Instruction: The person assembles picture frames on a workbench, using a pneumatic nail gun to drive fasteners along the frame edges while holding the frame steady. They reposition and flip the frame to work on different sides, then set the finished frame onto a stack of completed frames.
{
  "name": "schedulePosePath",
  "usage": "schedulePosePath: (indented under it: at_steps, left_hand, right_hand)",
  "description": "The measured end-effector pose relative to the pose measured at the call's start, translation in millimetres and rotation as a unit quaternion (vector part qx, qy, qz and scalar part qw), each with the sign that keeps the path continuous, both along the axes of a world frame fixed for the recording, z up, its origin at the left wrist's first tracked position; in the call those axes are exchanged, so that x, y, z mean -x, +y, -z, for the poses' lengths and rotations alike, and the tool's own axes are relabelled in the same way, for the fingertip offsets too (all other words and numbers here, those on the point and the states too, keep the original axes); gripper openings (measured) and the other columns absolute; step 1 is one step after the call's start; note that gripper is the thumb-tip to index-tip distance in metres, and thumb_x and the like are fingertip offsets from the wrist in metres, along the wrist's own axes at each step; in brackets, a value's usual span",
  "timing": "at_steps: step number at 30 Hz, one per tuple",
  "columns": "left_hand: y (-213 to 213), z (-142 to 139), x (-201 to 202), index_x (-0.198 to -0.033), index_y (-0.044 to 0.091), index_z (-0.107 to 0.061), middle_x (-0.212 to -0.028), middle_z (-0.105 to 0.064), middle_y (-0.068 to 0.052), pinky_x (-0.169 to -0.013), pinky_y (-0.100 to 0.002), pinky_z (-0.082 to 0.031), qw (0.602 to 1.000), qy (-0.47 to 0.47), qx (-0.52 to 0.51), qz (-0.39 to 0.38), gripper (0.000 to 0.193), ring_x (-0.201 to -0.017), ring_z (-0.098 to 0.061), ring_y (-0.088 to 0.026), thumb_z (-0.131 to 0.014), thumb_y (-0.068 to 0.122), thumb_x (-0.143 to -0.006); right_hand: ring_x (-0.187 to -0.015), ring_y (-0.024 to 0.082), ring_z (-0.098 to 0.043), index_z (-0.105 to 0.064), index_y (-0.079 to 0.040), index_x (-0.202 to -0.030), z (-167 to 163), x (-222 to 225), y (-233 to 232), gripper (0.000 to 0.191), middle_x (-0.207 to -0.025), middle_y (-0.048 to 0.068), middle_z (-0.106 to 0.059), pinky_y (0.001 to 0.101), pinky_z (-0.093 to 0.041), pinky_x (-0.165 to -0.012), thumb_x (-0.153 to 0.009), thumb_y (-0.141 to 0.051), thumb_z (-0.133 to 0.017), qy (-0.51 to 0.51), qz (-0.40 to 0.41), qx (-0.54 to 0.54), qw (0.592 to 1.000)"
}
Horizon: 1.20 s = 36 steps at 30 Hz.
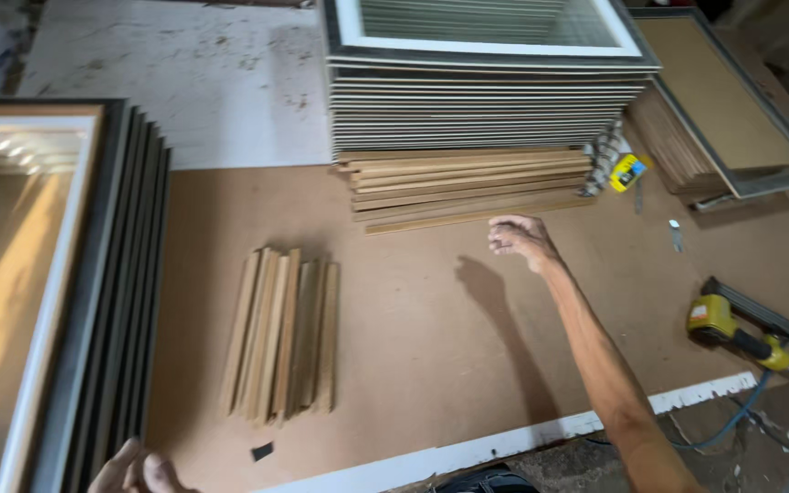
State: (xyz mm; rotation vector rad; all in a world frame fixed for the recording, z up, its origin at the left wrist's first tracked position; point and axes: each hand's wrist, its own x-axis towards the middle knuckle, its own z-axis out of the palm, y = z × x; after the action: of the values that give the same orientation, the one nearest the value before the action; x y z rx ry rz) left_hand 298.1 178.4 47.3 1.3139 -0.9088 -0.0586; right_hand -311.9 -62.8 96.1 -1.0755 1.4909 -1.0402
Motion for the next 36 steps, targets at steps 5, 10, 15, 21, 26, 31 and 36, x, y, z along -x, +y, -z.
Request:
schedulePosePath:
  at_steps: [5,10,15,21,26,31,36]
  left_hand:
    - [-54.1,-12.0,167.0,-0.119,-0.007,-0.055,-0.117,-0.069,-0.020,-0.108,-0.037,-0.056,0.980,0.022,-0.079,0.182,0.028,-0.114,-0.067,-0.022,-0.071,0.014,-0.108]
    - [-69.7,-29.0,351.5,-0.115,-0.004,-0.063,-0.114,-0.073,-0.017,-0.103,-0.037,-0.054,0.948,0.058,-0.160,0.267,0.022,-0.110,-0.069,-0.022,-0.071,0.008,-0.098]
    - [-66.2,-35.4,453.1,-0.113,0.001,-0.068,-0.110,-0.075,-0.012,-0.097,-0.034,-0.056,0.923,0.070,-0.204,0.319,0.021,-0.105,-0.070,-0.019,-0.072,0.006,-0.092]
    - [-91.8,-31.0,452.1,-0.110,0.003,-0.070,-0.100,-0.080,-0.009,-0.090,-0.033,-0.058,0.899,0.001,-0.286,0.333,0.023,-0.095,-0.074,-0.017,-0.074,0.007,-0.087]
    - [-112.6,-37.5,432.7,-0.108,0.003,-0.073,-0.096,-0.079,-0.011,-0.084,-0.034,-0.060,0.879,0.003,-0.345,0.331,0.024,-0.090,-0.074,-0.018,-0.077,0.013,-0.087]
    - [-135.5,-63.5,429.3,-0.107,0.004,-0.073,-0.093,-0.081,-0.009,-0.083,-0.031,-0.060,0.876,-0.020,-0.322,0.359,0.024,-0.088,-0.075,-0.017,-0.077,0.019,-0.088]
    - [-153.7,-88.4,430.9,-0.108,0.004,-0.072,-0.092,-0.080,-0.010,-0.082,-0.031,-0.059,0.881,-0.067,-0.272,0.382,0.026,-0.088,-0.076,-0.016,-0.078,0.019,-0.088]
  right_hand:
    - [-0.075,0.021,-0.074,-0.068,-0.001,-0.118,-62.2,181.7,-13.8,0.031,-0.092,0.011,-0.073,0.0353,-0.064,-0.071,-0.089,-0.010,-0.072,-0.011,0.094,0.073,0.993]
    - [-0.070,0.020,-0.075,-0.071,0.001,-0.110,-126.1,299.2,-70.5,0.022,-0.088,0.011,-0.075,0.0334,-0.067,-0.063,-0.089,-0.007,-0.073,0.003,0.157,0.159,0.975]
    - [-0.064,0.019,-0.074,-0.070,0.000,-0.093,-177.3,322.2,-138.1,0.011,-0.080,0.011,-0.072,0.0315,-0.067,-0.057,-0.089,-0.009,-0.073,-0.013,0.206,0.167,0.964]
    - [-0.047,0.018,-0.067,-0.065,0.003,-0.077,-181.6,287.5,-195.1,0.015,-0.063,0.013,-0.066,0.0295,-0.058,-0.037,-0.080,-0.003,-0.079,-0.007,0.307,0.154,0.939]
    - [-0.046,0.018,-0.068,-0.069,0.005,-0.075,-173.8,275.3,-200.0,0.014,-0.060,0.014,-0.068,0.0272,-0.059,-0.036,-0.076,-0.004,-0.079,0.035,0.351,0.105,0.930]
    - [-0.072,0.029,-0.078,-0.072,0.006,-0.083,-174.3,268.2,-188.5,0.012,-0.086,0.021,-0.072,0.0322,-0.066,-0.053,-0.072,0.003,-0.075,-0.149,0.353,0.049,0.922]
    - [-0.082,0.027,-0.073,-0.065,-0.002,-0.097,-149.8,265.6,-168.3,0.020,-0.097,0.017,-0.069,0.0344,-0.066,-0.068,-0.079,-0.007,-0.073,-0.240,0.157,0.030,0.957]
